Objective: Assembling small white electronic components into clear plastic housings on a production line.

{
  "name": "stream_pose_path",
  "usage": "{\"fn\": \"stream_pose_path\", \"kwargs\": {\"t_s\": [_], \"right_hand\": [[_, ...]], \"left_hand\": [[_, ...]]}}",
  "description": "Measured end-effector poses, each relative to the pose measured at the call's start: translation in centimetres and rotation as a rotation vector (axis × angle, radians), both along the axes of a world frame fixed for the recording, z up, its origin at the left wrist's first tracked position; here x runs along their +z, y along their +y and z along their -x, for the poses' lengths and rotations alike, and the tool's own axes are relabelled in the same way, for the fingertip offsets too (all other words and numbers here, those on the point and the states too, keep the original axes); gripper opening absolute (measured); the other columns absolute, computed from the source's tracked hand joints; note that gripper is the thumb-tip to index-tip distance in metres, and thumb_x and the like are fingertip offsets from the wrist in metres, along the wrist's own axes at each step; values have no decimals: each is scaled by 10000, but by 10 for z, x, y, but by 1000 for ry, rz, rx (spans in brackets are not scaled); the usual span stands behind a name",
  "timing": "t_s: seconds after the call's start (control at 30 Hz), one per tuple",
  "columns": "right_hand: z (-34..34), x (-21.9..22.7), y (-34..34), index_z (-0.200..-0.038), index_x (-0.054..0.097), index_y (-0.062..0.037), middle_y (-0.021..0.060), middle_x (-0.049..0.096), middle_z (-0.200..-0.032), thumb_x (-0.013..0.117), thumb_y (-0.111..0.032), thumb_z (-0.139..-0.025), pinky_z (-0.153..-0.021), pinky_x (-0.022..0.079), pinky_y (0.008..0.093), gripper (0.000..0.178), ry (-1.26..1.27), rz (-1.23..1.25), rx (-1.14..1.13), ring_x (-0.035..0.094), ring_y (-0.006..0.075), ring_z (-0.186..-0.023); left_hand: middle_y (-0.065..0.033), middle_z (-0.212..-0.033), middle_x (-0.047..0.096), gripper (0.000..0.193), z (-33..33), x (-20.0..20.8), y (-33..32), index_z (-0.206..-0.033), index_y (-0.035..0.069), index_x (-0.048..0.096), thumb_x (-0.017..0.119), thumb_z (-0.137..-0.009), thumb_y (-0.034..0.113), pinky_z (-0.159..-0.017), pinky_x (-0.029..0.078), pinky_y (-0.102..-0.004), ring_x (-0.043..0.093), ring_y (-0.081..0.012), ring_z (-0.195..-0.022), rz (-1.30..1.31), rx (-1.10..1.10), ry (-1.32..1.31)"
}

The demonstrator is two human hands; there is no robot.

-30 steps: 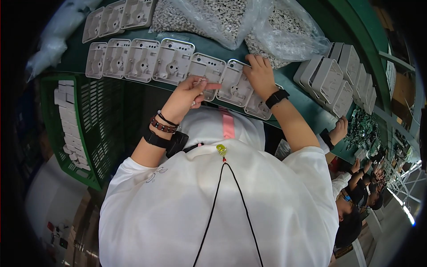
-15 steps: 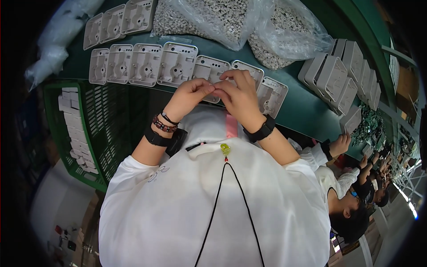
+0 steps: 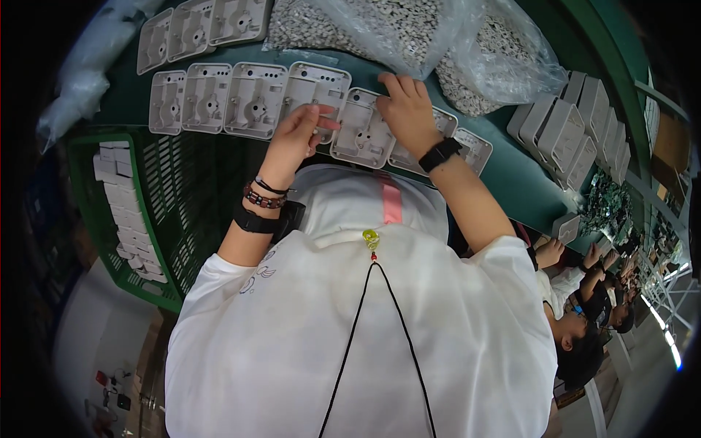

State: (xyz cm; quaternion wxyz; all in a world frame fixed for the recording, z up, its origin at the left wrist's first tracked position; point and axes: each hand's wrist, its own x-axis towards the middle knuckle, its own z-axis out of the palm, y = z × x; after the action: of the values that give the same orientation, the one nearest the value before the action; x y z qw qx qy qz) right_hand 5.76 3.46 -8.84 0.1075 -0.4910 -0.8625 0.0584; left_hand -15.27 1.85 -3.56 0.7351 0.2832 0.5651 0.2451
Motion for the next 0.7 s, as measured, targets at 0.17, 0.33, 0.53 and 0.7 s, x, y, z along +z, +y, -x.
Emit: {"fn": "stream_pose_path", "kwargs": {"t_s": [0.17, 0.33, 0.53, 0.7], "right_hand": [[2, -4, 4, -653, 624, -104, 36, 505, -1062, 614, -140, -649, -797, 357, 320, 38, -91, -51, 103, 453, 207, -942], [3, 22, -3, -736, 639, -113, 44, 506, -1046, 630, -128, -650, -780, 359, 339, 88, 1, 60, -22, 453, 234, -932], [37, 76, -22, -896, 628, -141, 44, 509, -1022, 675, -108, -620, -748, 360, 365, 282, 427, 139, -126, 447, 269, -923], [47, 81, -31, -887, 627, -135, 45, 513, -1009, 678, -117, -615, -757, 364, 366, 277, 439, 209, -87, 446, 270, -923]], "left_hand": [[-40, -840, 578, 344, 17, -3, 7, -1052, 22, 516, 353, -931, 299, -454, 276, -169, 316, -38, -505, -36, 77, 3], [-61, -839, 595, 362, 14, -1, 7, -981, 40, 532, 331, -929, 336, -449, 318, -170, 447, -57, -535, 29, 139, -196], [-58, -805, 594, 411, -4, 0, 0, -995, 32, 525, 310, -928, 376, -443, 372, -184, 528, -84, -588, 92, 39, -248], [-43, -763, 592, 480, -6, 3, -1, -1024, 22, 517, 293, -920, 434, -438, 407, -193, 553, -91, -611, 141, -88, -256]]}}
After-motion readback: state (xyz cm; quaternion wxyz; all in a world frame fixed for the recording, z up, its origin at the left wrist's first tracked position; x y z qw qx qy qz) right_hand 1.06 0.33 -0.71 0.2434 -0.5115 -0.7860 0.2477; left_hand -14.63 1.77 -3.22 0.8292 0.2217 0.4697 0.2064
